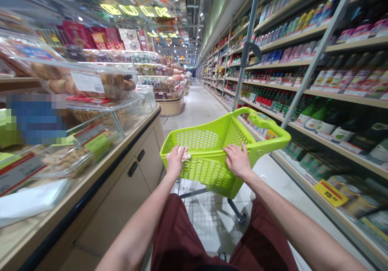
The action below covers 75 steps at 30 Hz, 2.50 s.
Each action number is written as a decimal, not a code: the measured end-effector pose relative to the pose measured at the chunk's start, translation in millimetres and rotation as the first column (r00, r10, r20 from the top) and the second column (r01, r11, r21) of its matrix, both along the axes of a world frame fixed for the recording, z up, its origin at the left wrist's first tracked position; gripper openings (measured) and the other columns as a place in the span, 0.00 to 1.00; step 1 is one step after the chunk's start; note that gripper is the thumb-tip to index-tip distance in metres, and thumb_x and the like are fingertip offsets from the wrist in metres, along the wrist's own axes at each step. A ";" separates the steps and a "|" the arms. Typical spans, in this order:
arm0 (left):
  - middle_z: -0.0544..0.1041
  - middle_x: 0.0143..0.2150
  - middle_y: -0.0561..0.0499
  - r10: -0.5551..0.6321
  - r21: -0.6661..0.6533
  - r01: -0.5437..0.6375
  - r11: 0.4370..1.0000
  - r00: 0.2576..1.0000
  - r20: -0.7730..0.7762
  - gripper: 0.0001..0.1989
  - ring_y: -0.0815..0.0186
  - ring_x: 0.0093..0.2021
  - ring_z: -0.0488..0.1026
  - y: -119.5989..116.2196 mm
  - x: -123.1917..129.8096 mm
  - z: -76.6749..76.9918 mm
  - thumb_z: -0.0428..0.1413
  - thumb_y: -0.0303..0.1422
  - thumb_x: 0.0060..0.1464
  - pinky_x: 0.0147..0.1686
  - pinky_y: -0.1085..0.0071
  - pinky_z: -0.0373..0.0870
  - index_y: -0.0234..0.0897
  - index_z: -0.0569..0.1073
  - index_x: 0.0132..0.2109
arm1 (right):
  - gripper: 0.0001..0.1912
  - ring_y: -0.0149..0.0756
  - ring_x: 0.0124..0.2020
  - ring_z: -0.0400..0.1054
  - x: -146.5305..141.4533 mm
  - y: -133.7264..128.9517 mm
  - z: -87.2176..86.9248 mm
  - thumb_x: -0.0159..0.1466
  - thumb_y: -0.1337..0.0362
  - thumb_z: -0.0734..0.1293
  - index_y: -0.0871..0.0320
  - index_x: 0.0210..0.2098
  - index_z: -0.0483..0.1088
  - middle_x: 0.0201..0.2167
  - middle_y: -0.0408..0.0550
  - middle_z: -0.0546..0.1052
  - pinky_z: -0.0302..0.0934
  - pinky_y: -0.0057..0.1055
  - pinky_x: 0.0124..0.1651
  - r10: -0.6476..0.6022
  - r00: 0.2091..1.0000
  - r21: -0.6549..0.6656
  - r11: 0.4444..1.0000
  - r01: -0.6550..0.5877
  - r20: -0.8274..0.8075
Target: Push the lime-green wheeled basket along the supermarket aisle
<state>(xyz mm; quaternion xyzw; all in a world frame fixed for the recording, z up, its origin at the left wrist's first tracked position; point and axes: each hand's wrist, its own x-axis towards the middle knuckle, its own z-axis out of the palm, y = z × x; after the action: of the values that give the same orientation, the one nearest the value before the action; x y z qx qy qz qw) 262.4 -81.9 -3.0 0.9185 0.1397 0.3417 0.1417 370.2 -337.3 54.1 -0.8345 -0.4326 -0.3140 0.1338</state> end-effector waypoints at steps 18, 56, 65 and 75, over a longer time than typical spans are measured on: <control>0.61 0.56 0.41 -0.322 -0.838 0.540 0.082 0.810 0.490 0.28 0.58 0.53 0.63 -126.8 -0.7 26.7 0.50 0.35 0.47 0.49 0.59 0.63 0.34 0.55 0.56 | 0.11 0.38 0.31 0.70 -47.0 35.2 -32.6 0.49 0.64 0.58 0.59 0.32 0.64 0.33 0.49 0.74 0.66 0.35 0.34 0.684 0.388 0.785 0.511 0.350 -0.618; 0.46 0.63 0.42 0.051 0.134 -0.030 0.990 0.987 -0.154 0.33 0.56 0.63 0.41 -64.2 -4.5 -11.8 0.48 0.26 0.45 0.57 0.50 0.43 0.33 0.49 0.60 | 0.23 0.36 0.60 0.46 7.1 -36.2 -85.4 0.60 0.76 0.52 0.55 0.52 0.61 0.55 0.49 0.62 0.51 0.44 0.56 0.241 0.967 0.033 0.970 -0.239 -0.082; 0.52 0.62 0.44 -0.175 -0.195 0.166 0.967 0.984 -0.034 0.31 0.58 0.62 0.45 -59.5 -16.9 -23.2 0.47 0.23 0.42 0.58 0.53 0.43 0.34 0.56 0.57 | 0.24 0.34 0.55 0.56 -22.2 1.6 -83.4 0.56 0.76 0.53 0.58 0.50 0.63 0.52 0.52 0.66 0.55 0.37 0.54 0.389 0.876 0.127 0.921 -0.368 -0.285; 0.74 0.28 0.49 -0.268 -0.829 0.248 -0.501 0.866 0.421 0.10 0.70 0.26 0.71 -122.1 -22.7 -22.4 0.54 0.29 0.46 0.30 0.73 0.67 0.31 0.69 0.37 | 0.23 0.36 0.55 0.55 -60.5 30.1 -60.4 0.57 0.72 0.52 0.60 0.51 0.62 0.53 0.53 0.63 0.52 0.38 0.56 0.365 0.833 0.463 0.874 -0.151 -0.416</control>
<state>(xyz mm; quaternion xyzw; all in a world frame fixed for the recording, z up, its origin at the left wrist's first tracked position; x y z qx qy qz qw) 239.7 -203.9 -25.3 0.3799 0.1157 0.0130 0.9177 309.7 -307.2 -6.3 -0.7713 -0.4193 -0.1540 0.4534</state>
